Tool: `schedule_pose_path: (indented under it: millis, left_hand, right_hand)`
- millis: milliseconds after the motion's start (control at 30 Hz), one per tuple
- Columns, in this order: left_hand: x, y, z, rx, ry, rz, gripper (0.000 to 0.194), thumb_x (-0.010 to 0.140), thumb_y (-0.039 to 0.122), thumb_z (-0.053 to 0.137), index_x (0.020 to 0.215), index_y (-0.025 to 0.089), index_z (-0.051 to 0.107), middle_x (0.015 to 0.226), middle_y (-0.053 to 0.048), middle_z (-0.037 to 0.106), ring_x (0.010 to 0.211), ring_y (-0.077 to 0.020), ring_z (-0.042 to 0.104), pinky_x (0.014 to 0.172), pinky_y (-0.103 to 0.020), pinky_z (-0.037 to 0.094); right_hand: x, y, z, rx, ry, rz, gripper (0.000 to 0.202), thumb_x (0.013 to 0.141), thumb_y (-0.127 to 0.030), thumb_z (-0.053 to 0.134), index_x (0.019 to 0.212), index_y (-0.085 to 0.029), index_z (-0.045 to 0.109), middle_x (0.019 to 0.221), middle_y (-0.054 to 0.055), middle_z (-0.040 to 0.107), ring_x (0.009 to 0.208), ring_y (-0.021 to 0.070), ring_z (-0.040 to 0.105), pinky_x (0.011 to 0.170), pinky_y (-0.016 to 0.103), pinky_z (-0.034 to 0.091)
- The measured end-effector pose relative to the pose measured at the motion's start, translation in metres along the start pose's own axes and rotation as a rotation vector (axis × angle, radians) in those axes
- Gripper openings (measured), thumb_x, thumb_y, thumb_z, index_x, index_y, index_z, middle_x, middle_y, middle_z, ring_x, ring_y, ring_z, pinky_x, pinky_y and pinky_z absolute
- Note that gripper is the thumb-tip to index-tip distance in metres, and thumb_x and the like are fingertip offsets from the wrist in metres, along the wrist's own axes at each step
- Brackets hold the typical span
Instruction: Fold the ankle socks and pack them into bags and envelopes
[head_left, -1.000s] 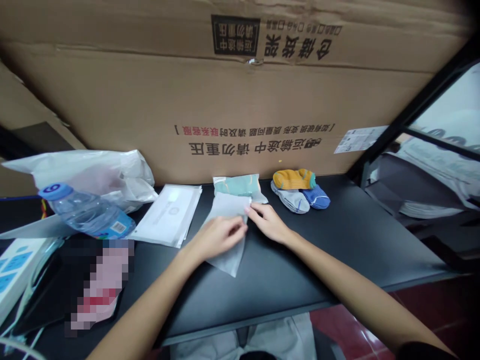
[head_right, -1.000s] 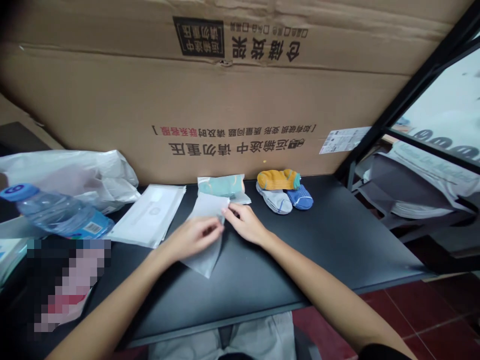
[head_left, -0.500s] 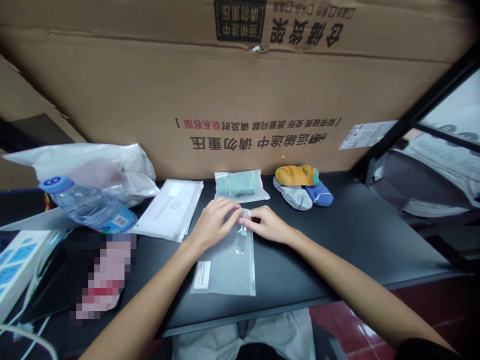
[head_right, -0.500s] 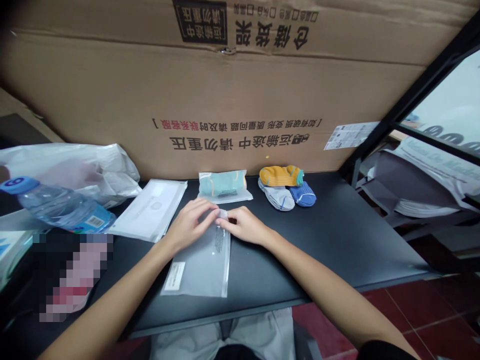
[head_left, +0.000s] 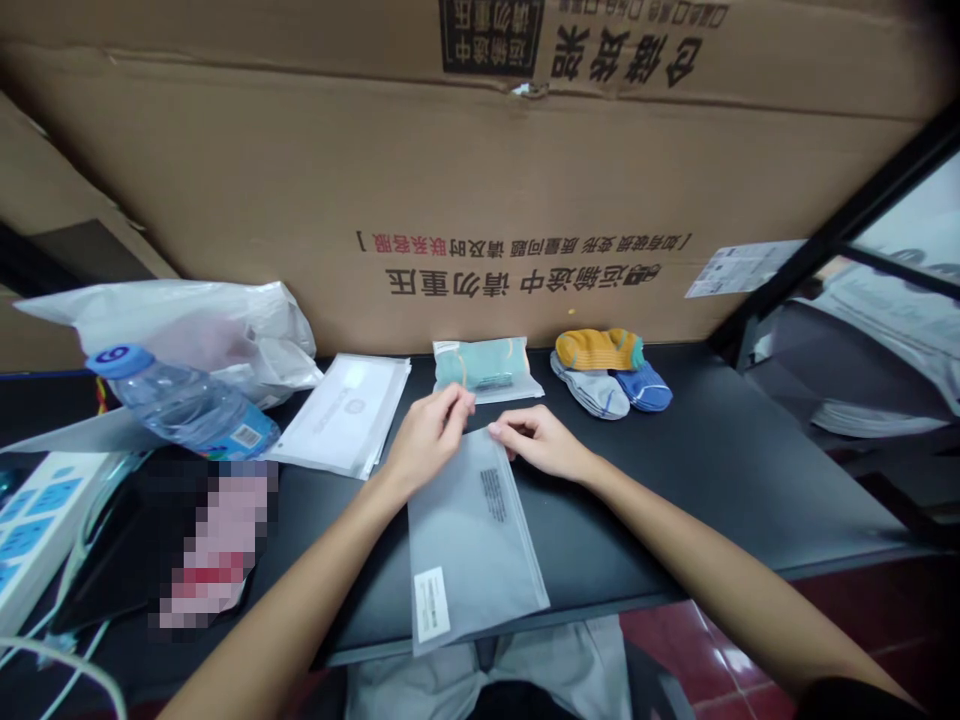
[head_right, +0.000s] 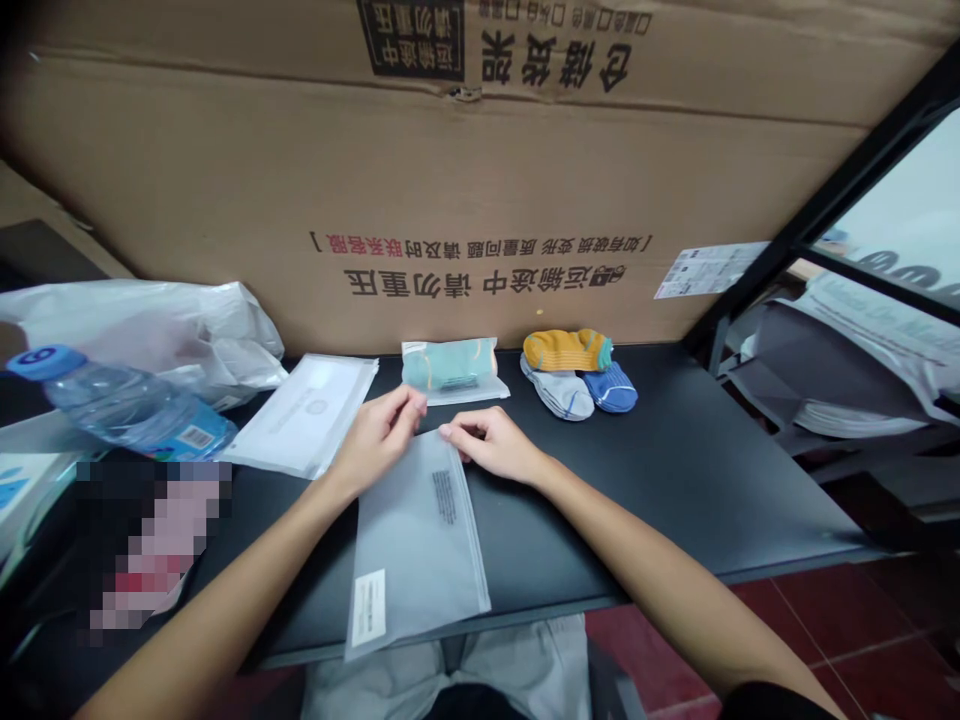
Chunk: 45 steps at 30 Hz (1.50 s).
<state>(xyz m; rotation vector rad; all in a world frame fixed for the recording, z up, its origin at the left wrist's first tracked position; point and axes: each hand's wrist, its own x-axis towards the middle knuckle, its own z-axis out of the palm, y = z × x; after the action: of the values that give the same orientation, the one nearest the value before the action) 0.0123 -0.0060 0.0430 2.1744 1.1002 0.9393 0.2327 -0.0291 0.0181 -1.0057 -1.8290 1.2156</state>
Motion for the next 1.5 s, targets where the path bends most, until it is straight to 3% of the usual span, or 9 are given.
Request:
schedule_pose_path:
  millis: [300, 533, 667, 867, 1067, 1133, 1200, 1300, 1500]
  left_hand:
    - [-0.005, 0.009, 0.005, 0.17, -0.195, 0.052, 0.039, 0.111, 0.036, 0.041, 0.076, 0.021, 0.051, 0.079, -0.001, 0.064, 0.073, -0.0174, 0.059, 0.07, -0.03, 0.036]
    - [-0.002, 0.011, 0.01, 0.096, 0.029, 0.0, 0.041, 0.109, 0.034, 0.043, 0.07, 0.021, 0.043, 0.069, 0.001, 0.056, 0.064, -0.0145, 0.051, 0.066, -0.029, 0.034]
    - [0.008, -0.007, -0.016, 0.129, 0.222, -0.053, 0.041, 0.108, 0.036, 0.046, 0.069, 0.021, 0.043, 0.064, 0.002, 0.049, 0.061, -0.0137, 0.047, 0.062, -0.029, 0.031]
    - [0.014, -0.035, -0.061, 0.345, 0.501, -0.132, 0.044, 0.107, 0.039, 0.047, 0.067, 0.021, 0.044, 0.06, 0.003, 0.043, 0.058, -0.0144, 0.043, 0.061, -0.031, 0.028]
    - [0.015, -0.041, -0.057, 0.364, 0.516, -0.012, 0.015, 0.102, 0.035, 0.056, 0.107, 0.021, 0.06, 0.108, -0.007, 0.067, 0.104, -0.0242, 0.063, 0.09, -0.036, 0.046]
    - [0.015, -0.038, -0.052, 0.378, 0.542, 0.038, 0.023, 0.098, 0.033, 0.062, 0.118, 0.021, 0.06, 0.117, -0.009, 0.066, 0.111, -0.0259, 0.062, 0.099, -0.04, 0.046]
    - [0.014, -0.032, -0.046, 0.334, 0.463, 0.073, 0.025, 0.099, 0.032, 0.06, 0.122, 0.022, 0.06, 0.11, -0.006, 0.068, 0.101, -0.0233, 0.064, 0.096, -0.039, 0.049]
    - [0.01, -0.024, -0.031, 0.306, 0.18, 0.133, 0.023, 0.103, 0.035, 0.057, 0.122, 0.024, 0.062, 0.096, -0.002, 0.068, 0.089, -0.021, 0.065, 0.089, -0.036, 0.05]
    - [0.003, -0.027, -0.013, 0.468, -0.119, 0.137, 0.038, 0.096, 0.032, 0.06, 0.133, 0.026, 0.06, 0.136, -0.009, 0.064, 0.125, -0.0337, 0.058, 0.103, -0.049, 0.047]
  right_hand:
    - [0.003, 0.0, 0.0, 0.12, 0.047, 0.021, 0.056, 0.098, -0.069, 0.06, 0.074, -0.019, 0.056, 0.064, -0.004, 0.051, 0.06, 0.012, 0.047, 0.059, 0.025, 0.04]
    - [0.004, -0.005, -0.001, 0.105, 0.036, 0.021, 0.058, 0.098, -0.068, 0.059, 0.068, -0.02, 0.048, 0.063, -0.005, 0.04, 0.058, 0.0101, 0.036, 0.056, 0.025, 0.03]
    - [0.002, -0.008, 0.0, 0.042, -0.002, 0.03, 0.057, 0.1, -0.065, 0.059, 0.067, -0.019, 0.047, 0.062, -0.006, 0.037, 0.058, 0.0092, 0.032, 0.054, 0.025, 0.026]
    - [-0.002, -0.011, 0.001, -0.023, -0.126, 0.019, 0.052, 0.105, -0.057, 0.056, 0.073, -0.017, 0.065, 0.06, -0.001, 0.062, 0.057, 0.012, 0.055, 0.063, 0.025, 0.043]
    - [-0.002, -0.006, 0.006, -0.103, -0.064, 0.009, 0.049, 0.107, -0.053, 0.055, 0.077, -0.017, 0.07, 0.062, 0.0, 0.068, 0.056, 0.0117, 0.055, 0.063, 0.024, 0.043]
    - [-0.001, -0.003, 0.009, -0.111, 0.015, 0.049, 0.051, 0.107, -0.055, 0.054, 0.077, -0.017, 0.07, 0.058, -0.001, 0.065, 0.052, 0.011, 0.051, 0.06, 0.024, 0.041]
    - [0.0, -0.001, 0.012, -0.114, 0.038, 0.078, 0.054, 0.107, -0.056, 0.053, 0.075, -0.016, 0.072, 0.053, -0.002, 0.062, 0.049, 0.0107, 0.049, 0.059, 0.024, 0.04]
    - [-0.001, 0.0, 0.016, -0.155, -0.056, 0.039, 0.054, 0.107, -0.056, 0.054, 0.08, -0.016, 0.077, 0.057, -0.001, 0.065, 0.054, 0.0116, 0.056, 0.063, 0.024, 0.042]
    - [-0.003, -0.004, 0.012, -0.335, -0.122, -0.128, 0.044, 0.11, -0.047, 0.05, 0.091, -0.018, 0.078, 0.072, 0.001, 0.072, 0.065, 0.015, 0.062, 0.07, 0.027, 0.044]
